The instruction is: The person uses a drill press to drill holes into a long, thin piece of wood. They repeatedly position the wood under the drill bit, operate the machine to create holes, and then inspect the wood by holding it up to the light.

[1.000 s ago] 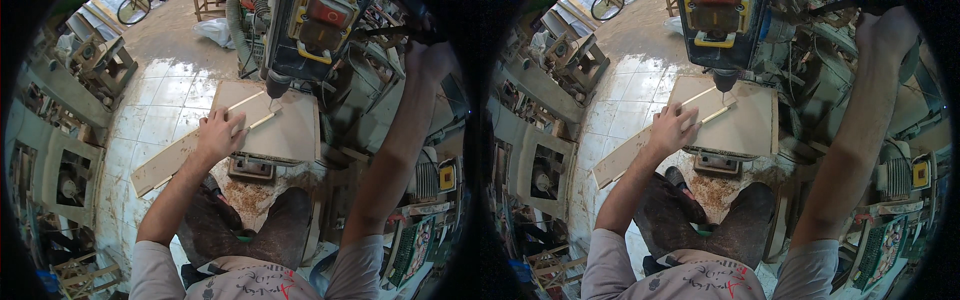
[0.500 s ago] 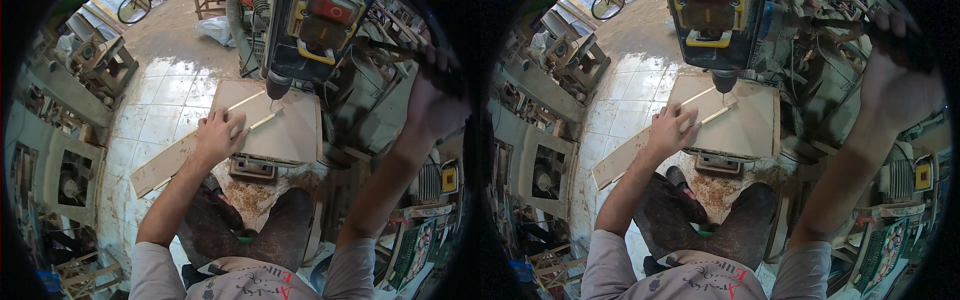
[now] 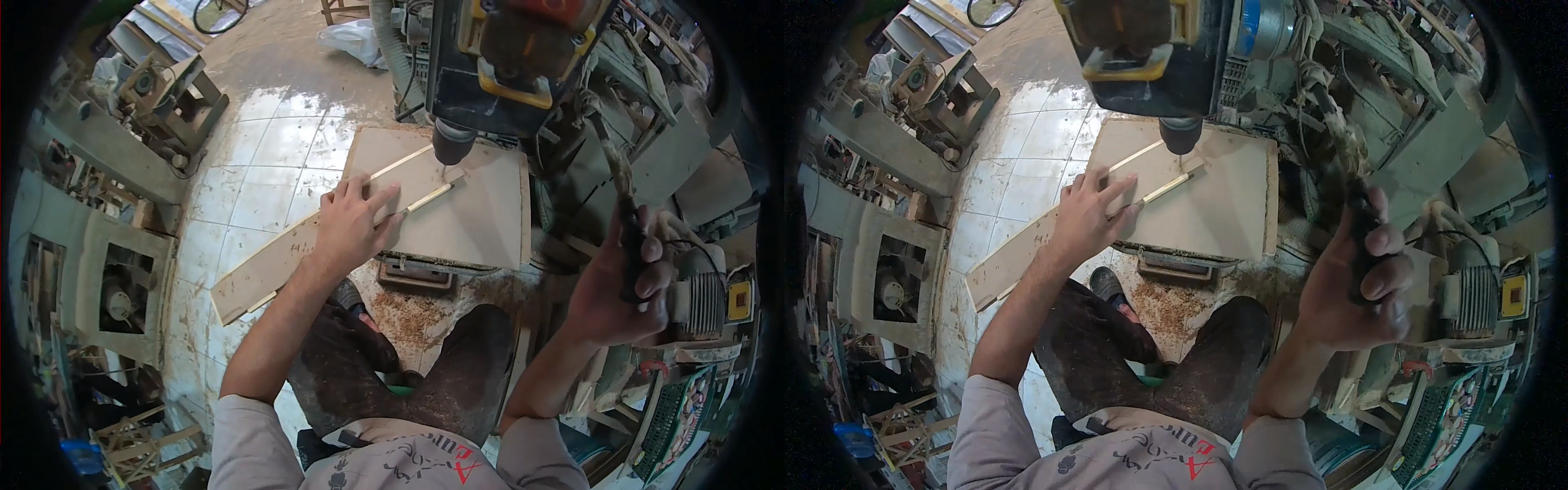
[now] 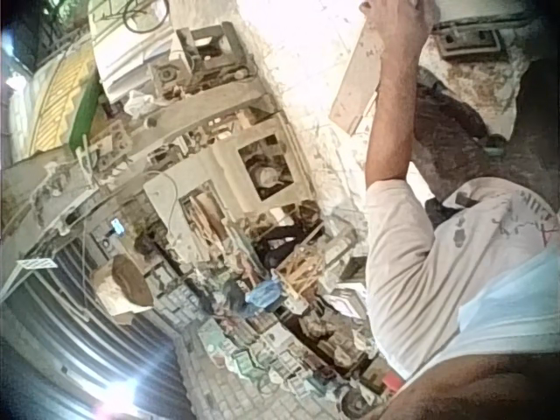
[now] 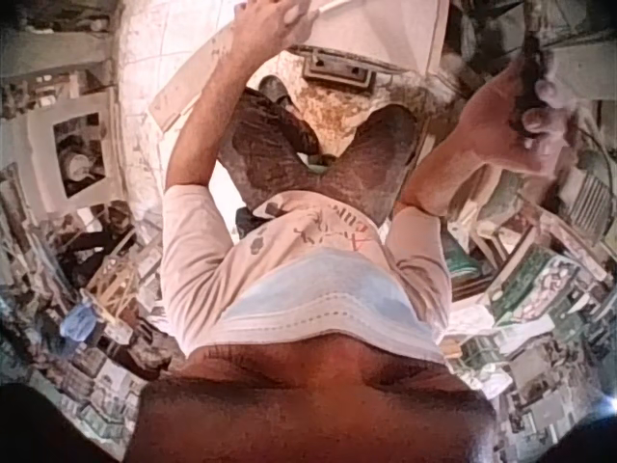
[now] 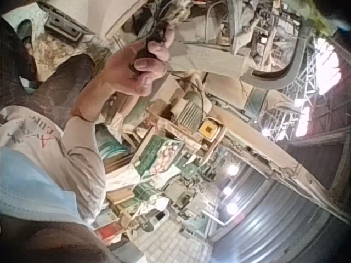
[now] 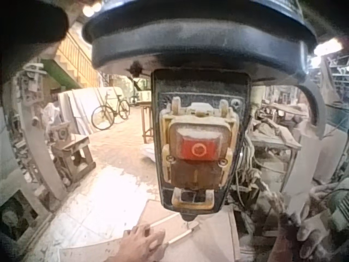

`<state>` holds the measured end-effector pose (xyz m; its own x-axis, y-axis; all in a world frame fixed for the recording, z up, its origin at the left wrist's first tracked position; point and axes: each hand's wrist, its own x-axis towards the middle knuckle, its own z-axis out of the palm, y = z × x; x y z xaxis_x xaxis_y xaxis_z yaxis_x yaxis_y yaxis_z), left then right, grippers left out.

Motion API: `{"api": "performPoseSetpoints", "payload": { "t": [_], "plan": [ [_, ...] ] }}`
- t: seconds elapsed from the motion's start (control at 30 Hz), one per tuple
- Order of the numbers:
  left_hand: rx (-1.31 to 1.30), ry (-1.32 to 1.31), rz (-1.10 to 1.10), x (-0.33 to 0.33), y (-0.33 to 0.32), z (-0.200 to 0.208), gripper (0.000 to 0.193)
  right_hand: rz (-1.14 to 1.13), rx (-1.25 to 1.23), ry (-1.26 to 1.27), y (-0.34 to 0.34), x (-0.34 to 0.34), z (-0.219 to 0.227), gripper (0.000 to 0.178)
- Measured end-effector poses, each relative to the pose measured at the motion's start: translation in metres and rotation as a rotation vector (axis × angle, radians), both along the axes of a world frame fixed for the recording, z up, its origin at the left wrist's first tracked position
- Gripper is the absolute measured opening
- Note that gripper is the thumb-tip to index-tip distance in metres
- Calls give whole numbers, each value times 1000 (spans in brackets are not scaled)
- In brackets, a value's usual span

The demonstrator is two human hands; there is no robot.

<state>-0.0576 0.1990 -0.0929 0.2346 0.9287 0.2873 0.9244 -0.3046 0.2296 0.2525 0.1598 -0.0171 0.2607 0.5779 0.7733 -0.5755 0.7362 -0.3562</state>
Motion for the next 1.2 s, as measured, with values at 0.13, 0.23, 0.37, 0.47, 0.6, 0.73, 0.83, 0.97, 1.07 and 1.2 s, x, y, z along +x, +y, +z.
{"api": "performPoseSetpoints", "payload": {
  "t": [0.13,0.23,0.37,0.47,0.6,0.73,0.83,0.97,1.07,1.2],
  "plan": [
    [-14,-14,4,0,-3,-2,45,-36,-60,44,-4,-9,5,29],
    [-19,-3,11,-1,-2,-3,46,-26,-41,-46,1,-4,22,31],
    [1,23,4,3,-1,-2,47,-253,-57,15,18,-15,111,28],
    [-20,20,30,-1,-2,-4,46,-3,65,-143,71,12,168,36],
    [-38,24,41,-3,-1,-4,45,-543,-525,-67,102,-33,213,19],
    [-19,14,-11,-3,-2,1,44,-544,-480,-521,113,-5,153,55],
    [-113,51,-34,-9,-21,13,43,-573,-537,-594,70,-10,84,57],
    [-163,-91,-118,-4,-58,22,43,-342,-662,-677,21,21,-47,51],
    [-175,-415,-231,-1,-81,40,47,-83,-771,-686,-14,-11,-47,50],
    [-380,-862,-356,24,-113,86,49,81,-630,-439,-35,-39,5,44]
  ]
}}
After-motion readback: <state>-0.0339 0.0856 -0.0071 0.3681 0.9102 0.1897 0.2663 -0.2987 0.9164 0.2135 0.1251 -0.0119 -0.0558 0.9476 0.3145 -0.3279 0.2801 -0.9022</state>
